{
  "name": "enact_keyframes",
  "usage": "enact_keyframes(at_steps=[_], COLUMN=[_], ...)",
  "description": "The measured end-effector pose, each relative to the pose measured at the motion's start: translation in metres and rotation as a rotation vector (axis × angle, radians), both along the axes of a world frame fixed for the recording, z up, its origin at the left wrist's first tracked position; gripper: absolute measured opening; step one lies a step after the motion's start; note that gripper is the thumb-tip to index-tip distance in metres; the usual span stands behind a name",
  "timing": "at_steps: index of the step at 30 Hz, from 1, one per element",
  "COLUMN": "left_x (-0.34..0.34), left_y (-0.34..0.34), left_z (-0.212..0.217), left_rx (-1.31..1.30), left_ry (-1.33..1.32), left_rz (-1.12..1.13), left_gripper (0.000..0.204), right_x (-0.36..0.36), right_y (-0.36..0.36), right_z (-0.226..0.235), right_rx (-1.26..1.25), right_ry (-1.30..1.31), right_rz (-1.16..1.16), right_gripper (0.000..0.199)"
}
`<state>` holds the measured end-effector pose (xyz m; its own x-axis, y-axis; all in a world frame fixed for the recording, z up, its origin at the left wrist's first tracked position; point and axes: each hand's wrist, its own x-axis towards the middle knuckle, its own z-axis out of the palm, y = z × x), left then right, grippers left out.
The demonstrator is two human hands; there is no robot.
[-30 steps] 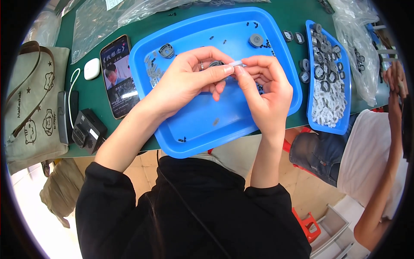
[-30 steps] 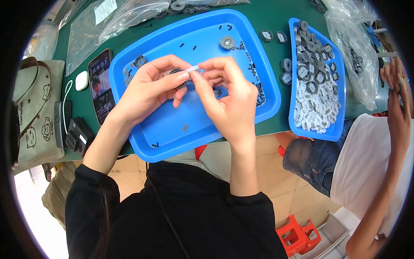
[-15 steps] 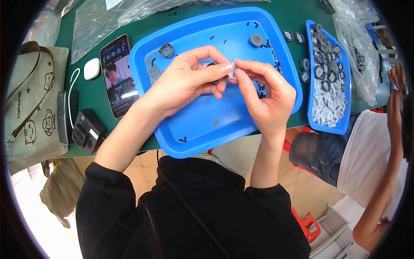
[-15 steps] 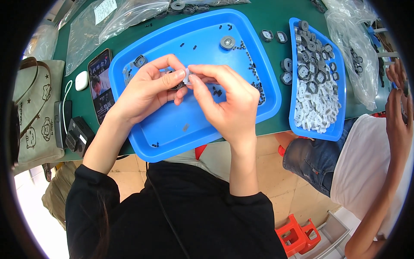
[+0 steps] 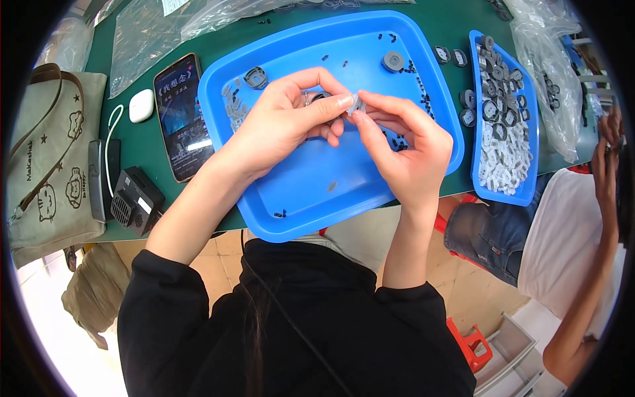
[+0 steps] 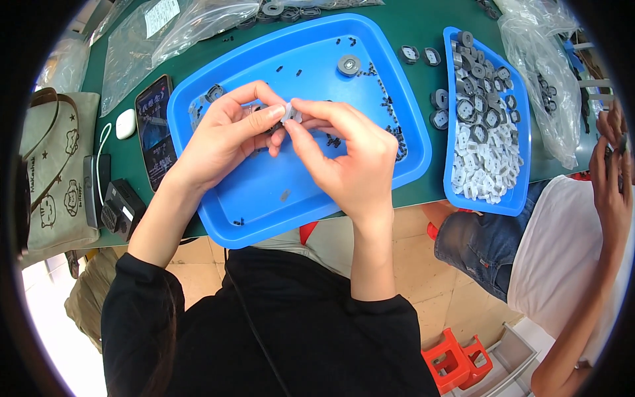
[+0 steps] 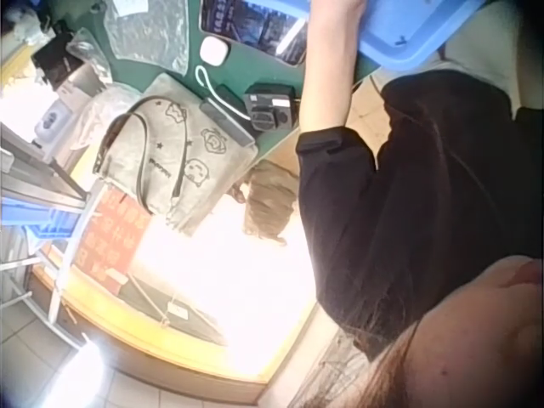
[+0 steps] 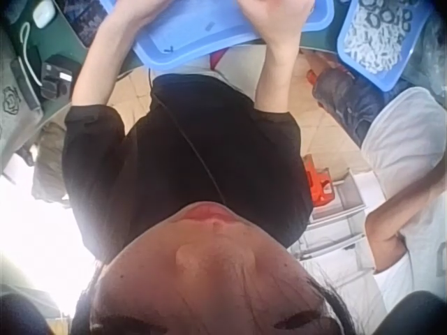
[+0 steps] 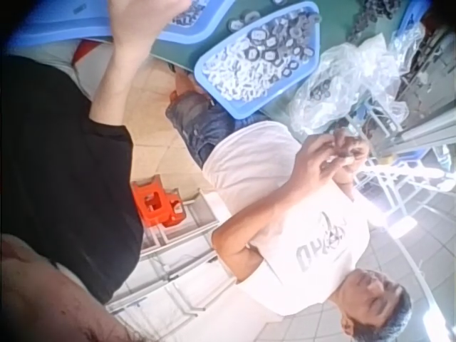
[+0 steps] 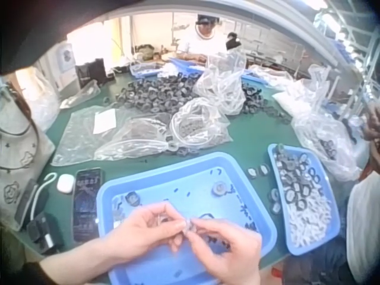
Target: The person assembles small plastic components by hand, inserting white gears and black pegs into grey plastic housings.
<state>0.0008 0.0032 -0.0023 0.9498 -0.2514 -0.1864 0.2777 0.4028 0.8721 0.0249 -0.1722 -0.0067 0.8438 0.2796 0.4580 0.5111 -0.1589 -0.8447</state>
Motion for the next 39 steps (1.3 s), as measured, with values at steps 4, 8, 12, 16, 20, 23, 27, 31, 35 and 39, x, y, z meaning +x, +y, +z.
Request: enact_keyframes(at_steps=[4, 8, 12, 16, 20, 23, 27, 31, 35, 39], left_x=[0.000, 0.001, 0.000, 0.000, -0.001, -0.001, -0.002, -0.001, 0.000, 0.000], left_y=[-0.002, -0.003, 0.001, 0.000, -0.003, -0.003, -0.004, -0.002, -0.002, 0.000], left_z=[0.003, 0.004, 0.002, 0.003, 0.008, 0.007, 0.011, 0.009, 0.004, 0.002], left_rx=[0.052, 0.065, 0.087, 0.092, 0.175, 0.251, 0.271, 0.207, 0.163, 0.092], left_ry=[-0.013, -0.001, 0.000, 0.045, -0.035, -0.081, -0.037, -0.046, 0.027, 0.058], left_rz=[0.010, -0.021, -0.074, -0.049, 0.023, 0.041, 0.012, 0.042, 0.122, 0.133], left_gripper=[0.015, 0.015, 0.012, 0.021, 0.031, 0.029, 0.029, 0.028, 0.030, 0.031], right_x=[0.000, -0.003, -0.006, -0.005, -0.005, -0.005, -0.005, -0.004, -0.001, -0.001], right_y=[0.000, 0.004, 0.004, 0.003, 0.003, 0.004, 0.003, -0.001, -0.002, -0.004], right_z=[0.000, 0.000, 0.002, 0.000, 0.001, 0.000, 0.001, 0.002, 0.001, 0.003], right_rx=[0.015, 0.017, -0.118, -0.053, -0.074, -0.036, 0.105, 0.210, 0.172, 0.223], right_ry=[0.094, -0.008, -0.128, -0.088, -0.095, -0.021, 0.028, 0.133, 0.159, 0.256], right_rz=[0.035, -0.066, -0.114, -0.129, -0.106, -0.079, -0.150, -0.091, -0.051, -0.012], right_gripper=[0.023, 0.019, 0.015, 0.013, 0.012, 0.013, 0.014, 0.016, 0.017, 0.018])
